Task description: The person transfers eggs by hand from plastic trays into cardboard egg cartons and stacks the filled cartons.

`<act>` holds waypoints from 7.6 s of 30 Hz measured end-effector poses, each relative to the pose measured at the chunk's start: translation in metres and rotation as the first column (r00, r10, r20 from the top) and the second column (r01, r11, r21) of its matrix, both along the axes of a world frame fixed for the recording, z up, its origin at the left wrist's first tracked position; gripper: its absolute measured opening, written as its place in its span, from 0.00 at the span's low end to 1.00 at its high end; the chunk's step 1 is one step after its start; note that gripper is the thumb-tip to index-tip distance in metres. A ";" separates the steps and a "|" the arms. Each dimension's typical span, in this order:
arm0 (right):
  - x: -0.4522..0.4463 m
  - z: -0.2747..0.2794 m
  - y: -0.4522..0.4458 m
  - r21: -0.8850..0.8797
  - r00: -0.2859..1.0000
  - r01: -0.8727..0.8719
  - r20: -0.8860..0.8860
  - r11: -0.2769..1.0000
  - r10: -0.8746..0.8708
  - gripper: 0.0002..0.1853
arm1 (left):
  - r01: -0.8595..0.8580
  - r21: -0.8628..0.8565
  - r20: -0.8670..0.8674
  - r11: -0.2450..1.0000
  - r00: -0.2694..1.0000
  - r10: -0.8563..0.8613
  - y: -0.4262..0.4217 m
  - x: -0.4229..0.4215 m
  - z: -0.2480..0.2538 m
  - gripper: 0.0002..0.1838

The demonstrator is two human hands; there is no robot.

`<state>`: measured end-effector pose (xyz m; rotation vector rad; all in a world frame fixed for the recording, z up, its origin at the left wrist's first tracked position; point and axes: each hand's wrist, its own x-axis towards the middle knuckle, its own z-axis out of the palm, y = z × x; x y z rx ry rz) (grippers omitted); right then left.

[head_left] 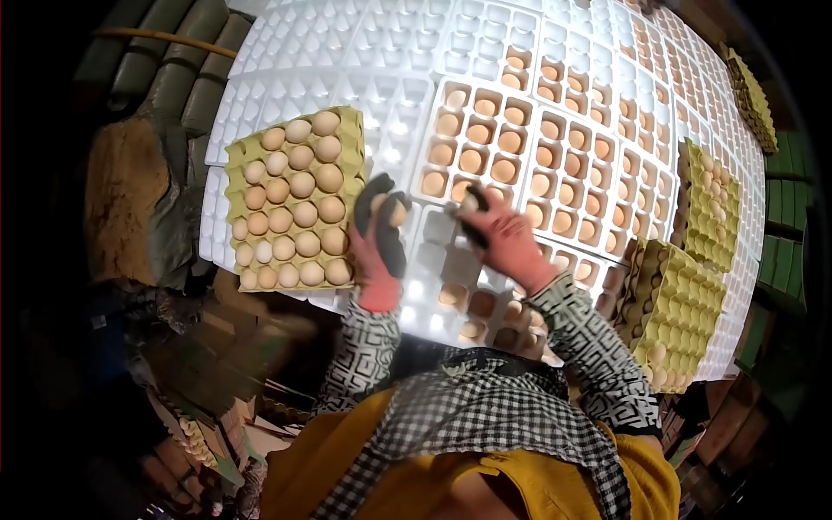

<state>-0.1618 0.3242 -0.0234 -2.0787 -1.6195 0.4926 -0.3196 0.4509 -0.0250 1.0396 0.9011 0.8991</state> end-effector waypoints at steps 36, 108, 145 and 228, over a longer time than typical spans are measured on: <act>0.053 0.099 -0.475 -0.061 0.845 0.464 0.331 0.884 -0.421 0.33 | 0.714 0.582 -0.796 -0.389 0.400 -0.455 -0.346 0.118 0.071 0.25; -0.118 -0.009 -0.118 0.279 0.985 -0.103 -0.103 0.955 0.136 0.26 | 0.585 0.586 -0.637 0.561 0.760 -0.128 -0.107 -0.141 -0.083 0.25; 0.169 0.042 -0.588 -0.119 0.440 0.803 -0.543 0.584 -0.715 0.38 | 0.809 0.139 -0.538 0.572 0.547 -0.642 -0.377 0.121 0.066 0.27; 0.136 0.079 -0.180 -0.132 0.218 0.632 -0.915 0.763 -0.338 0.21 | 0.866 -0.136 0.362 0.481 0.495 -0.790 0.044 0.075 0.073 0.35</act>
